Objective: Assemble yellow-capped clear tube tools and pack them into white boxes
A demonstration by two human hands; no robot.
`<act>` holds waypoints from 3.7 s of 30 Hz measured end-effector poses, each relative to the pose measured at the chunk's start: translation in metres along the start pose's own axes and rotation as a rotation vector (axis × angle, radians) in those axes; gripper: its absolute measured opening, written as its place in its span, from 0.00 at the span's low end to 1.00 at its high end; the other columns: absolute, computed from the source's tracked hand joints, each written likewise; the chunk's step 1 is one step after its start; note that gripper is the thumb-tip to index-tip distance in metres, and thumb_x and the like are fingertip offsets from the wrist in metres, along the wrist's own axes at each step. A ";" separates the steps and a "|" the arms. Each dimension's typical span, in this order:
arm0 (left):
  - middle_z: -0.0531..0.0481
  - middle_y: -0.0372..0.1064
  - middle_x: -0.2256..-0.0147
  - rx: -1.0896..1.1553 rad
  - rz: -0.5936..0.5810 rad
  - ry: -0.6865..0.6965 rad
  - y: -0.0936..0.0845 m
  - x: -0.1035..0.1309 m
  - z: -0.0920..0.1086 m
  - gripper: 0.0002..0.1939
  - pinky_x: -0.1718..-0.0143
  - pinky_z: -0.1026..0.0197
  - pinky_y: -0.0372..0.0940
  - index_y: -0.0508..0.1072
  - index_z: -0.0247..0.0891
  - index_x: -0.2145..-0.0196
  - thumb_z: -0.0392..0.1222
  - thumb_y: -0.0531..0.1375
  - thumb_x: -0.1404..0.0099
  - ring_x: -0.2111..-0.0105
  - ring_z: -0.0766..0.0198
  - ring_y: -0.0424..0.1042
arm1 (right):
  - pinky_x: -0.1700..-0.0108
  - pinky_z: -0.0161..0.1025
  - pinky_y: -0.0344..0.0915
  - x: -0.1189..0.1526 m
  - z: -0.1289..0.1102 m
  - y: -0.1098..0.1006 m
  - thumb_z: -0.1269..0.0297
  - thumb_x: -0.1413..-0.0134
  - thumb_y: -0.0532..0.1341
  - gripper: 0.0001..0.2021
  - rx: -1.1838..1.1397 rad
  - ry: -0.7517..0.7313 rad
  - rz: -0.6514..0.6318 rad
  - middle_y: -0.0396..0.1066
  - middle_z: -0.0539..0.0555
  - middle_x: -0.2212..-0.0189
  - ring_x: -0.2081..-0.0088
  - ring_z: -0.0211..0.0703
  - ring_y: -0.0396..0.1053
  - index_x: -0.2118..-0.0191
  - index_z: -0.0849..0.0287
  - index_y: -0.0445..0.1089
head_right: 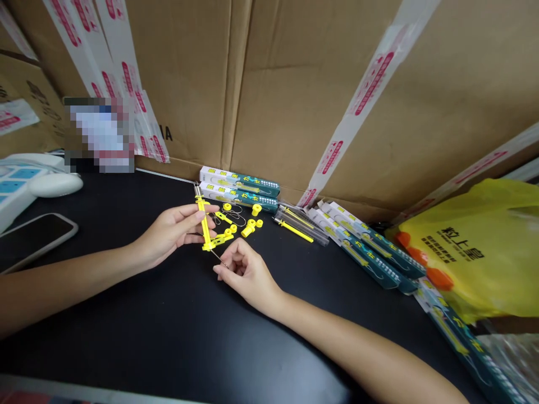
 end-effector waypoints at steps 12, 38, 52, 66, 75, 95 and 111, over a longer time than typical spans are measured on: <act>0.51 0.71 0.67 -0.041 0.074 0.068 -0.004 0.005 0.010 0.16 0.67 0.66 0.71 0.73 0.39 0.52 0.46 0.61 0.37 0.67 0.67 0.74 | 0.73 0.32 0.61 0.013 -0.030 0.016 0.68 0.42 0.59 0.02 0.485 -0.315 -0.089 0.68 0.50 0.72 0.75 0.33 0.63 0.66 0.57 0.65; 0.56 0.68 0.76 -0.349 -0.204 -0.044 0.018 0.008 -0.030 0.18 0.81 0.68 0.64 0.60 0.39 0.50 0.45 0.57 0.35 0.81 0.67 0.72 | 0.69 0.36 0.61 -0.022 -0.023 -0.100 0.62 0.40 0.56 0.06 0.509 -0.242 0.445 0.68 0.50 0.73 0.72 0.38 0.65 0.63 0.59 0.67; 0.61 0.58 0.80 -0.191 0.007 -0.061 -0.002 0.003 -0.020 0.07 0.88 0.75 0.43 0.61 0.40 0.60 0.35 0.51 0.37 0.89 0.78 0.49 | 0.59 0.43 0.65 -0.027 -0.036 -0.080 0.70 0.41 0.55 0.06 0.882 -0.400 0.224 0.69 0.56 0.64 0.62 0.45 0.67 0.61 0.58 0.69; 0.58 0.65 0.74 -0.237 -0.116 -0.030 0.020 0.009 -0.025 0.14 0.91 0.72 0.52 0.60 0.40 0.62 0.52 0.58 0.37 0.89 0.77 0.57 | 0.60 0.45 0.62 -0.016 -0.029 0.001 0.63 0.38 0.56 0.08 1.365 -0.519 -0.145 0.70 0.59 0.59 0.59 0.50 0.63 0.57 0.59 0.69; 0.59 0.60 0.79 -0.213 -0.117 -0.099 0.019 0.011 -0.029 0.11 0.89 0.74 0.39 0.64 0.39 0.61 0.50 0.50 0.32 0.90 0.79 0.46 | 0.60 0.43 0.62 -0.013 -0.028 -0.001 0.65 0.36 0.54 0.07 1.280 -0.452 -0.168 0.69 0.58 0.65 0.62 0.47 0.63 0.61 0.59 0.68; 0.61 0.64 0.78 -0.307 -0.179 -0.078 0.027 0.017 -0.034 0.13 0.91 0.72 0.57 0.57 0.40 0.69 0.49 0.56 0.35 0.90 0.76 0.59 | 0.75 0.34 0.56 -0.006 -0.034 -0.031 0.65 0.39 0.56 0.05 0.536 -0.284 0.125 0.59 0.45 0.77 0.77 0.34 0.58 0.66 0.54 0.58; 0.61 0.64 0.81 -0.363 -0.133 -0.103 0.025 0.023 -0.037 0.13 0.90 0.72 0.57 0.56 0.40 0.71 0.47 0.57 0.35 0.88 0.74 0.59 | 0.77 0.32 0.54 -0.003 -0.029 -0.023 0.67 0.42 0.58 0.08 0.510 -0.249 0.097 0.59 0.43 0.80 0.79 0.32 0.56 0.69 0.55 0.58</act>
Point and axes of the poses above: each hand's wrist, its own x-axis away from the middle knuckle, its own y-axis out of the palm, z = x × y, the point moved 10 cm from there along -x, towards the middle knuckle
